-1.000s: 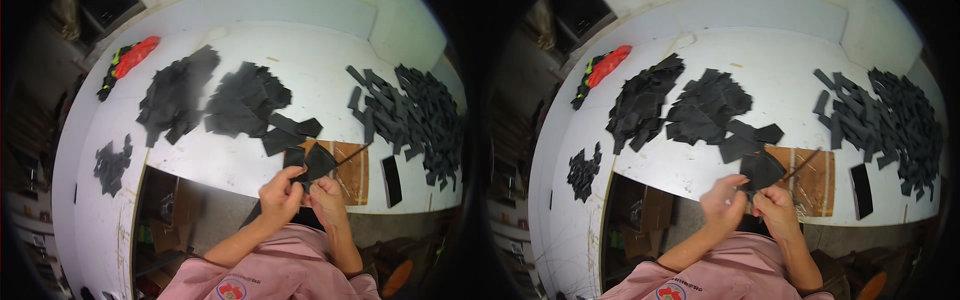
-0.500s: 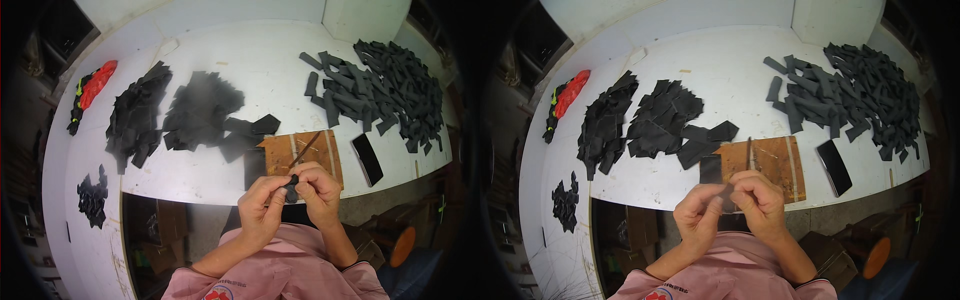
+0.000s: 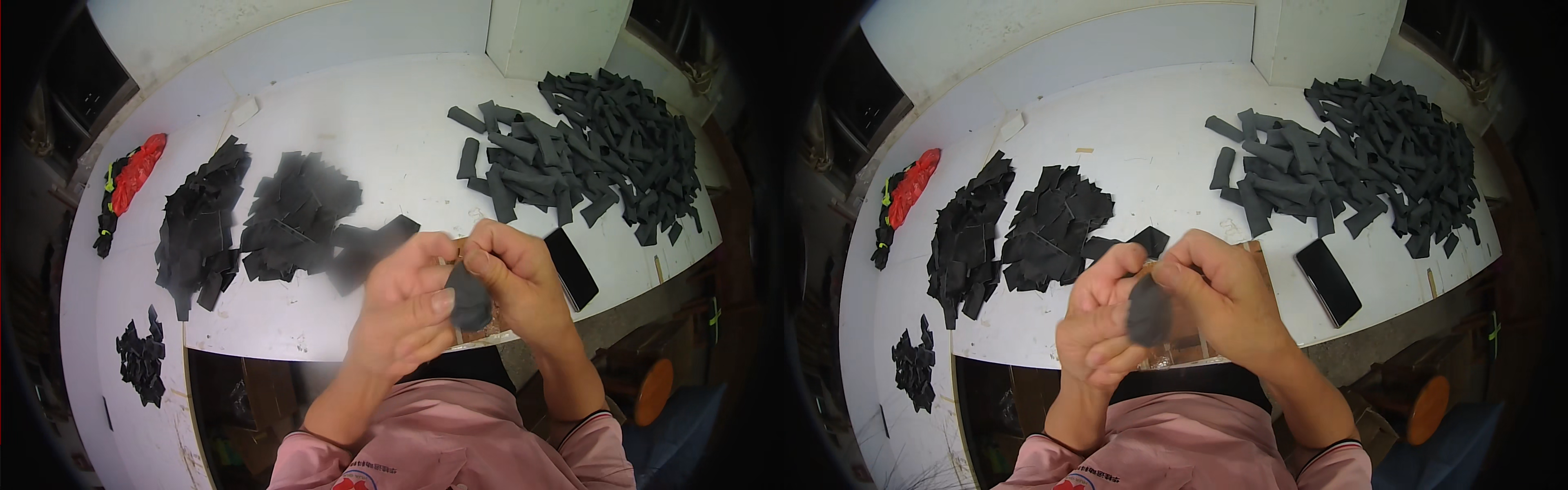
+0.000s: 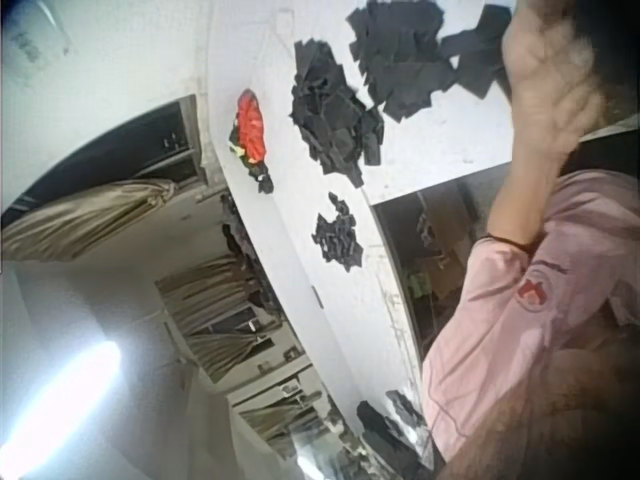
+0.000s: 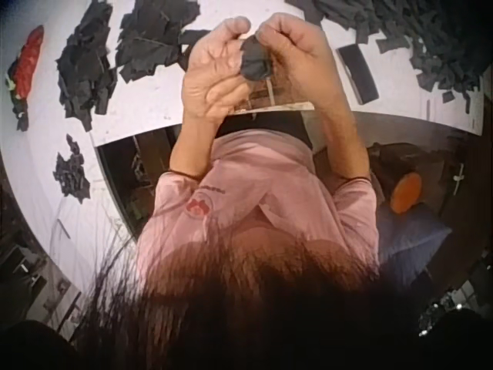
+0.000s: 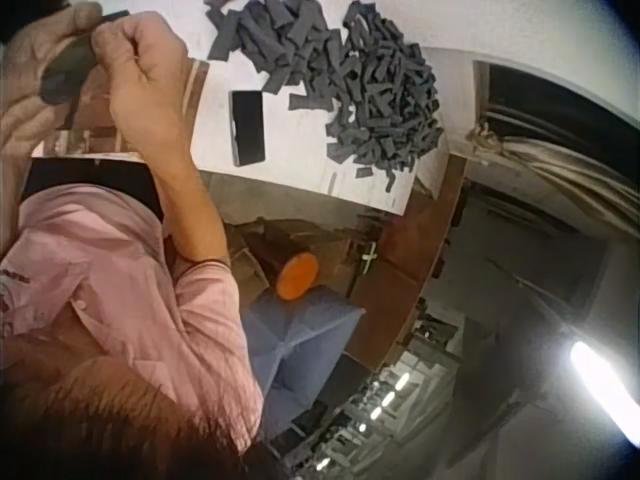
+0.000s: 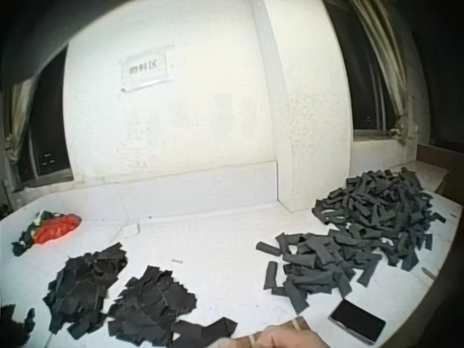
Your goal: The person is assembling or preparing small black material strips using a thin metal tool on a wooden board.
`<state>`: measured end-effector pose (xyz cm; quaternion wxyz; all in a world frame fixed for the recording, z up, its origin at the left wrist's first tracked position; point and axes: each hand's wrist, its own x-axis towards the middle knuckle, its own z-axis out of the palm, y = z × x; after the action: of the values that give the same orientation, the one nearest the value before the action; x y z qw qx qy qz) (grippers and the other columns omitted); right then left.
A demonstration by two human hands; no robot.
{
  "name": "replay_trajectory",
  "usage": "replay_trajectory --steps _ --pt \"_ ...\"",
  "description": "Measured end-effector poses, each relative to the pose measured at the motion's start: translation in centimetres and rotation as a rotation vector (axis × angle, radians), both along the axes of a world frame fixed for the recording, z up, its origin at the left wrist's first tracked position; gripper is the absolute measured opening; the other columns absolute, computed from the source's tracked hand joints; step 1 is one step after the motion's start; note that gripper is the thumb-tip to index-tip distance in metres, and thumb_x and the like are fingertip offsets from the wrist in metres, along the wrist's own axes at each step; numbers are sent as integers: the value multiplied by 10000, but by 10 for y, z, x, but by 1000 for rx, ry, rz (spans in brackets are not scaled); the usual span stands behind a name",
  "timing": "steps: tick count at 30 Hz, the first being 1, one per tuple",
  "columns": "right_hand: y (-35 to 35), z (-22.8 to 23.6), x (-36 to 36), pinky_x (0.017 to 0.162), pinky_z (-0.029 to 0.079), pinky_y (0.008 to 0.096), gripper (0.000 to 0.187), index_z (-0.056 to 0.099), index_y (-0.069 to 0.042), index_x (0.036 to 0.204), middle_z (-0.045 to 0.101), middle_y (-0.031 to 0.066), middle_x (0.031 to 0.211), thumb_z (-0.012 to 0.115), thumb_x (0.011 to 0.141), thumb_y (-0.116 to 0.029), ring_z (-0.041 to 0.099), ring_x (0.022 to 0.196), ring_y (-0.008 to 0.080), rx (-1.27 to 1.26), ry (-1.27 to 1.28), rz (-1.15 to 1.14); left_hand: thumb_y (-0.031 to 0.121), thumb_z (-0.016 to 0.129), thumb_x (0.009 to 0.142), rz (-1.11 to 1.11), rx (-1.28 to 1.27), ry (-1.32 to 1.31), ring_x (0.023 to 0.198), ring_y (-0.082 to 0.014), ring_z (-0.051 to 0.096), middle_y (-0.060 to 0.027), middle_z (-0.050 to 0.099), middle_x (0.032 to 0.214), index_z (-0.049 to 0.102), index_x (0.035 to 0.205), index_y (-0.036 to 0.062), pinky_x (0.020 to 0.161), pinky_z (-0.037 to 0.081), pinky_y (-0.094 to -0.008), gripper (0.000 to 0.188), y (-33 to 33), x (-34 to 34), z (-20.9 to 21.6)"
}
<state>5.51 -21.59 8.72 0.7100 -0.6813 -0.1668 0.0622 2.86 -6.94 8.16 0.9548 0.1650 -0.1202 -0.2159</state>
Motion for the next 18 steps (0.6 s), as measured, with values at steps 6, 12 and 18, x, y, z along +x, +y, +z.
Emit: replay_trajectory --steps 6,12,18 --pt "-4 -21 28 433 262 166 222 520 -48 703 434 -51 578 523 845 -218 353 512 14 121 316 203 12 340 828 -180 -424 165 339 -43 381 -229 527 979 222 1265 -61 287 270 -173 458 5 25 -38" --pt "-10 -91 24 432 260 163 211 531 -59 723 455 -29 609 525 843 -233 356 500 26 255 602 249 45 413 843 -111 -212 494 353 -38 335 -51 565 773 487 1101 16 317 277 -182 270 5 16 -86" --pt "-12 -84 33 502 344 194 197 552 -18 796 470 -23 615 509 846 -203 420 571 42 -21 274 169 47 532 782 621 1098 -213 600 -74 469 -41 559 811 512 1079 34 527 390 -193 298 -2 13 -52"
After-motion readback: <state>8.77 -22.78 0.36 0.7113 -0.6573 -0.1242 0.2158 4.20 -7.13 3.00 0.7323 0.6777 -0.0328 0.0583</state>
